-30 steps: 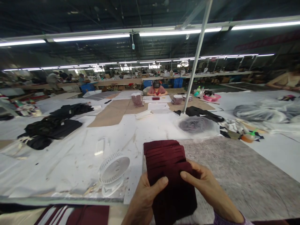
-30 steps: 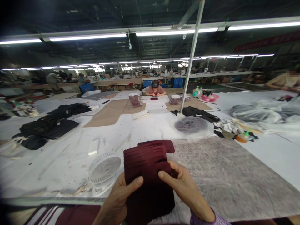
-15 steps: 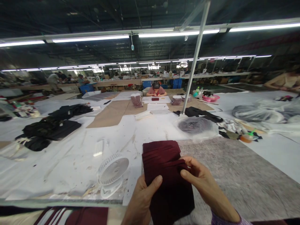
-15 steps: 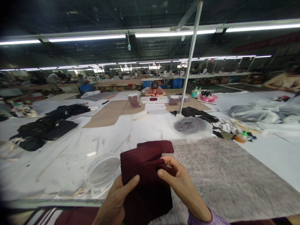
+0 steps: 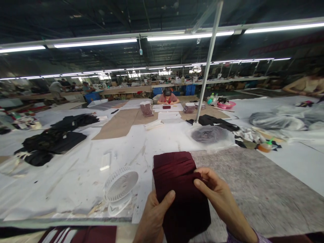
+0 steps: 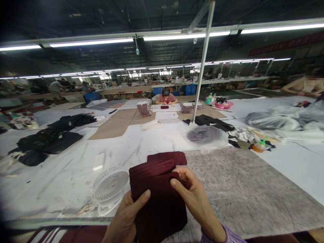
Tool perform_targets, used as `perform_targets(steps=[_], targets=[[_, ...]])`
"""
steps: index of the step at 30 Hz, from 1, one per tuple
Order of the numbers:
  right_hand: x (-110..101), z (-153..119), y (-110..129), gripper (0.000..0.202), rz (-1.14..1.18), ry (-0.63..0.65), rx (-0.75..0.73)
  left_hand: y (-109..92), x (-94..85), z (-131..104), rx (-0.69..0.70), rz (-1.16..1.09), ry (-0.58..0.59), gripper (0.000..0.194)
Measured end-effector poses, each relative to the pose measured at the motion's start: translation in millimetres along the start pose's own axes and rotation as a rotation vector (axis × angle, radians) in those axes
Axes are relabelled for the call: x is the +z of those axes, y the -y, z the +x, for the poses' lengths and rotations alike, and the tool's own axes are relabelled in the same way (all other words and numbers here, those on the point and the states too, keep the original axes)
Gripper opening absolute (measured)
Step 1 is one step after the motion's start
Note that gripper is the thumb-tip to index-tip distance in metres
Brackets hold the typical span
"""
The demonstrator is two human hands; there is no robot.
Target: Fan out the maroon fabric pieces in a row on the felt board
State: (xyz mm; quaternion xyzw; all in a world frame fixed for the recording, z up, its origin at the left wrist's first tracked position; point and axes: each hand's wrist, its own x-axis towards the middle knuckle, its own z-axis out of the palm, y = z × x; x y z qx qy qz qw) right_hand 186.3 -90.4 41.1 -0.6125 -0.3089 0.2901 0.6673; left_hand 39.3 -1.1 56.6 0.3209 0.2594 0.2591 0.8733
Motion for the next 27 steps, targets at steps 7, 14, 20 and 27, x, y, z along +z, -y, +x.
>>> perform_targets(steps=[7,14,20,27], targets=[[-7,4,-3,0.042,-0.071,0.081,0.037,-4,-1.5,1,-0.023,0.041,0.071,0.035],[-5,5,-11,0.032,0.057,0.132,0.049,-7,-5.8,4,-0.016,0.036,0.072,0.031],[0,7,-6,0.026,0.107,0.266,0.107,-9,-8.1,7,0.008,0.024,0.066,0.029],[5,6,-4,0.026,0.025,0.233,0.068,-9,-6.3,6,0.012,0.040,0.061,0.039]])
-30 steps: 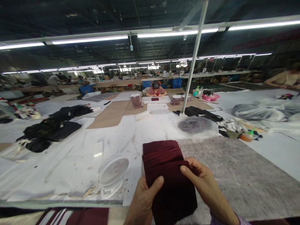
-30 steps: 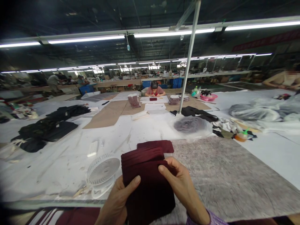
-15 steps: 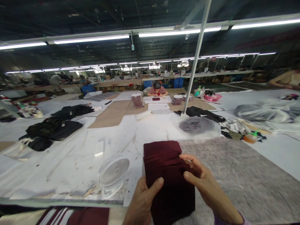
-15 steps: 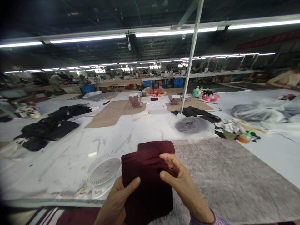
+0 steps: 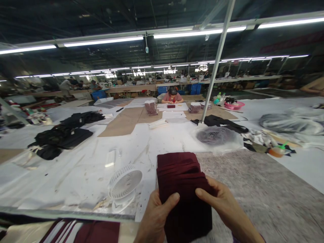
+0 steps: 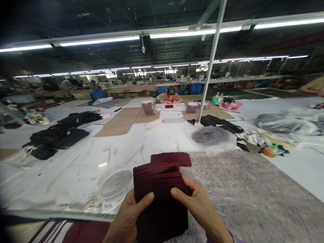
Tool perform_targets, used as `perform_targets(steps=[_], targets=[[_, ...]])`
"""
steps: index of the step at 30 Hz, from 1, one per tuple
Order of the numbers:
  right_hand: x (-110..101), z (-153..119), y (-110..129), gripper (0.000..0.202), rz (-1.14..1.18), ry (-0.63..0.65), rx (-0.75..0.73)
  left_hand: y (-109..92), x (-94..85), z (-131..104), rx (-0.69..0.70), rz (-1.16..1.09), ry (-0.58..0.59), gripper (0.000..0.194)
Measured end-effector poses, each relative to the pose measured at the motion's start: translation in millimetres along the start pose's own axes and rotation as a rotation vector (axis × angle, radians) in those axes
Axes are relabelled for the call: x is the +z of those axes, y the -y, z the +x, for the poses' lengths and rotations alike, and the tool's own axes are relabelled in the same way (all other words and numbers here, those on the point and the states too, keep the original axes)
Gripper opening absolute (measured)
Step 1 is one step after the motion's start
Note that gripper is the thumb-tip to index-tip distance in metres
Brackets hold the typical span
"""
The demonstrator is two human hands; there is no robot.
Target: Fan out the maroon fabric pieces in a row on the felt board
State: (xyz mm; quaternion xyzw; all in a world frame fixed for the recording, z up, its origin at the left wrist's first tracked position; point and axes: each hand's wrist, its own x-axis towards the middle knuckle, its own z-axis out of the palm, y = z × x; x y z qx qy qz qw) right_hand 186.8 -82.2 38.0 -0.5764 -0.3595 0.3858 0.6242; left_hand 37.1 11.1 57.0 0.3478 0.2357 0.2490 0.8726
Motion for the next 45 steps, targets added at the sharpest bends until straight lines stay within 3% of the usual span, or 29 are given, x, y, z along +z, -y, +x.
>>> perform_targets(steps=[5,11,18,27,36,39,42,45], targets=[[0.1,1.4,2.1,0.023,-0.019,0.009,-0.010,0.8,-0.7,0.5,-0.005,0.026,-0.013,0.045],[-1.0,-1.0,3.0,0.019,-0.052,0.022,-0.003,2.0,-1.8,1.9,0.001,0.015,-0.057,0.038],[-2.1,4.5,2.2,0.053,0.057,-0.089,-0.041,0.6,-1.7,0.8,-0.024,-0.001,-0.044,0.038],[4.8,4.3,4.4,0.023,0.057,-0.042,-0.002,-0.5,-2.3,2.3,0.011,0.014,-0.048,0.028],[4.7,4.6,0.0,0.018,-0.018,-0.044,-0.023,2.4,-2.4,1.7,-0.003,0.019,-0.061,0.040],[0.4,7.0,-2.3,0.018,-0.082,-0.064,-0.110,2.4,-5.3,1.6,0.006,0.038,-0.062,0.037],[-3.6,8.7,-0.3,0.028,-0.279,-0.108,-0.317,1.2,-7.9,1.6,-0.008,0.087,-0.026,0.038],[-3.0,8.7,7.0,0.029,-0.468,-0.058,-0.418,1.4,-9.5,1.8,-0.039,0.173,0.021,0.039]])
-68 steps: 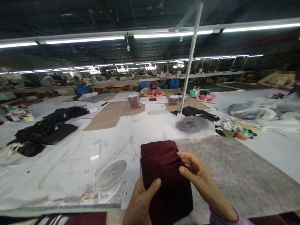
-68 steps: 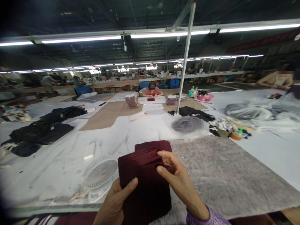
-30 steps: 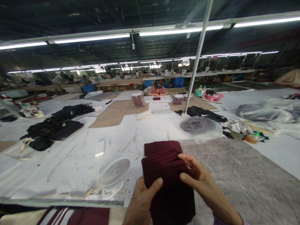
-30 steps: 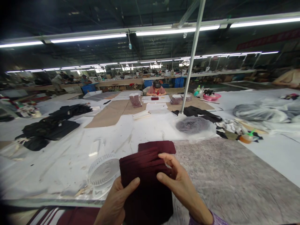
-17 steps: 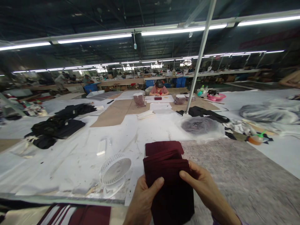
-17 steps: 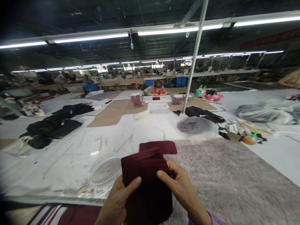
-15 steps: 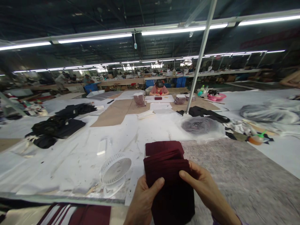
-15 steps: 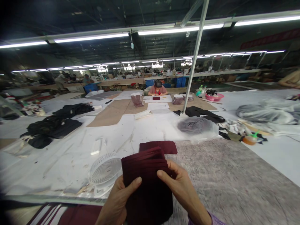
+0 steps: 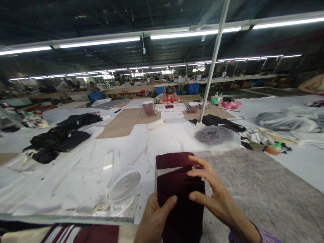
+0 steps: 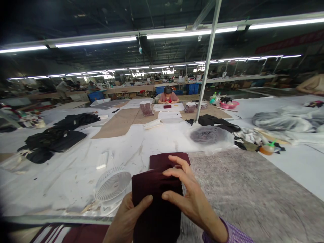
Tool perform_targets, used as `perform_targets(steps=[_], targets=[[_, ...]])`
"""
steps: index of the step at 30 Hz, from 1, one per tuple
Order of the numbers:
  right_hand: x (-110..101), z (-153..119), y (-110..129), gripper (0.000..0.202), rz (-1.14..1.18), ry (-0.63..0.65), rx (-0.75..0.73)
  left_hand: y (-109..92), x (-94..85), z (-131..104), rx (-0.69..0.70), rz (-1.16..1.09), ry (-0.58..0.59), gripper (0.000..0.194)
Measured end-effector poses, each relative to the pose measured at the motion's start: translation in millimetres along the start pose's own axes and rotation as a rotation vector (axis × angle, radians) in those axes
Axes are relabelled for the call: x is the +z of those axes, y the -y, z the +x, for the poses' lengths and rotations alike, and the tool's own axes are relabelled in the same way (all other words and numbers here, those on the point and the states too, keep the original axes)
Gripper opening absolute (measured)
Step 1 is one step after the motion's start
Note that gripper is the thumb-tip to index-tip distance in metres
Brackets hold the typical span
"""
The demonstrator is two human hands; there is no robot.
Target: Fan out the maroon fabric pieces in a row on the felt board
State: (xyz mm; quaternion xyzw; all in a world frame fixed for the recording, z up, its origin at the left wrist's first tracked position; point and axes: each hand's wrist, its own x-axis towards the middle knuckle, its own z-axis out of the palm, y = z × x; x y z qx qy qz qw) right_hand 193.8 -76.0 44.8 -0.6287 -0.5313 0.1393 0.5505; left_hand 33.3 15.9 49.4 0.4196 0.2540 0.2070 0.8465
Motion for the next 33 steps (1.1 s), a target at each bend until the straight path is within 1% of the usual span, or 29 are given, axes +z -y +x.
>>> perform_targets(steps=[2,4,8,10,12,14,16,19,22,26,29,33], targets=[[0,2,5,0.028,-0.046,0.047,-0.017,2,-0.7,0,0.001,0.055,0.018,0.038],[0,5,7,0.024,-0.058,0.074,-0.001,3,-1.7,0,0.005,0.076,0.018,0.038],[-1,6,1,0.023,0.013,0.084,0.085,2,-5.0,1,0.024,0.037,-0.053,0.043],[0,3,-5,0.026,0.089,0.101,0.138,0,-6.8,2,0.053,-0.004,-0.093,0.043],[2,-1,-9,0.030,0.207,0.153,0.185,-3,-7.8,3,0.085,-0.043,-0.118,0.041],[5,-6,-11,0.033,0.359,0.208,0.235,-5,-7.1,4,0.096,-0.068,-0.129,0.039],[9,-11,-10,0.033,0.475,0.227,0.310,-5,-4.5,5,0.094,-0.092,-0.126,0.040],[12,-15,-9,0.026,0.505,0.154,0.399,-5,1.6,5,0.090,-0.120,-0.125,0.043],[13,-15,-10,0.022,0.483,0.071,0.416,-5,6.3,5,0.096,-0.118,-0.131,0.044],[12,-15,-11,0.021,0.487,0.068,0.420,-5,7.9,4,0.103,-0.118,-0.115,0.046],[11,-16,-9,0.021,0.488,0.072,0.425,-6,7.7,3,0.108,-0.118,-0.101,0.044],[12,-18,-8,0.020,0.482,0.079,0.430,-5,7.3,2,0.109,-0.106,-0.109,0.044]])
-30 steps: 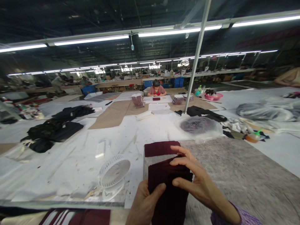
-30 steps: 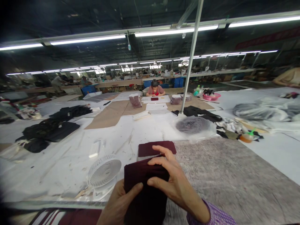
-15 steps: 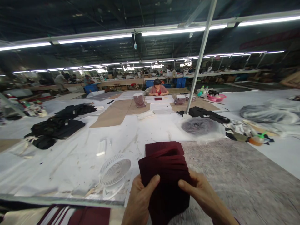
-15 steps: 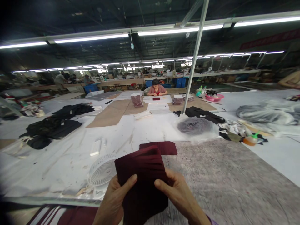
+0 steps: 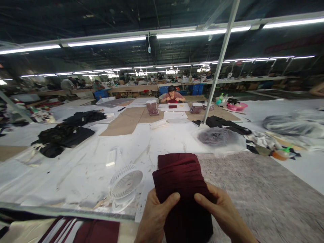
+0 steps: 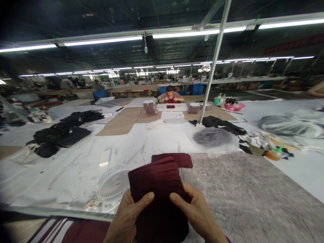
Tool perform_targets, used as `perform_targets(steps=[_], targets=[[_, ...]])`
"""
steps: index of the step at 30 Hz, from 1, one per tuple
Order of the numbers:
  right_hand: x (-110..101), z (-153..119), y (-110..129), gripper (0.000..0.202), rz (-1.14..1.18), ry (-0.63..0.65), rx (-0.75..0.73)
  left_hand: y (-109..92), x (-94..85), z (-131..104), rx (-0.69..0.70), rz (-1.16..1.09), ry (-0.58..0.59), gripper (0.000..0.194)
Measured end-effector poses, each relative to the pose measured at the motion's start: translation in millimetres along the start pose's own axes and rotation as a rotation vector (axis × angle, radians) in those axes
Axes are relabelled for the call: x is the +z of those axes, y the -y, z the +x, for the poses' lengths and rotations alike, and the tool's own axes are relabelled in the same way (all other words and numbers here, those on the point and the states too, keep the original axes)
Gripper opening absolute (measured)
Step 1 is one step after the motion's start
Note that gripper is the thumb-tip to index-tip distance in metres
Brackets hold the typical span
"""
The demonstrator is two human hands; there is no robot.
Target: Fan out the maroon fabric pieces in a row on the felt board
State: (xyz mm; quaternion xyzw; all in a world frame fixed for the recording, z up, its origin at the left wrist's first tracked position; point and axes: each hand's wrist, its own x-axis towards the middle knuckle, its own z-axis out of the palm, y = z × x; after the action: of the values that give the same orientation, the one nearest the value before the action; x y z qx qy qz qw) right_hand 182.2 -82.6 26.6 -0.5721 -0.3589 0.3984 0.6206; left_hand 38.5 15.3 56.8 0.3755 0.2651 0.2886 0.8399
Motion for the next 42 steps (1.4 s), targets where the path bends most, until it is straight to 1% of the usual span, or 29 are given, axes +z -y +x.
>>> perform_targets(steps=[4,8,10,12,14,16,19,22,24,27,30,32,35,37,42], targets=[[0,0,-2,0.019,-0.027,-0.001,-0.022,2,-1.8,1,0.012,-0.009,-0.015,0.050],[-2,3,-4,0.019,-0.042,0.019,-0.053,4,-4.3,2,0.011,-0.015,-0.030,0.050],[-6,5,-4,0.030,-0.009,-0.009,-0.098,4,-4.2,2,0.012,0.002,-0.017,0.049],[-10,7,-2,0.047,0.015,-0.055,-0.158,2,-2.6,1,0.011,0.026,0.022,0.046],[-12,8,1,0.056,0.023,-0.067,-0.188,0,-0.1,0,0.008,0.050,0.058,0.043],[-10,8,4,0.052,0.036,-0.032,-0.170,-1,2.0,-1,0.010,0.061,0.070,0.041],[-2,6,7,0.049,0.048,0.033,-0.122,-3,3.0,0,0.010,0.044,0.054,0.039],[3,5,5,0.042,-0.012,0.051,-0.073,-3,2.0,1,0.027,0.034,0.031,0.037],[2,5,2,0.036,-0.056,0.034,-0.019,-3,1.2,2,0.041,0.027,0.036,0.036],[0,6,-2,0.032,-0.080,-0.021,0.026,-4,-0.1,4,0.072,0.007,0.060,0.034],[0,6,-3,0.032,-0.087,-0.109,0.022,-8,-1.9,6,0.167,-0.049,0.006,0.021],[3,6,-2,0.032,-0.098,-0.152,0.015,-11,-2.9,7,0.214,-0.118,-0.019,0.024],[6,5,1,0.033,-0.116,-0.155,0.009,-16,-4.2,8,0.197,-0.197,0.045,0.033],[7,5,2,0.034,-0.125,-0.152,0.016,-17,-5.4,9,0.172,-0.216,0.075,0.036],[5,5,2,0.036,-0.167,-0.144,0.054,-18,-9.0,10,0.150,-0.222,0.018,0.032]])
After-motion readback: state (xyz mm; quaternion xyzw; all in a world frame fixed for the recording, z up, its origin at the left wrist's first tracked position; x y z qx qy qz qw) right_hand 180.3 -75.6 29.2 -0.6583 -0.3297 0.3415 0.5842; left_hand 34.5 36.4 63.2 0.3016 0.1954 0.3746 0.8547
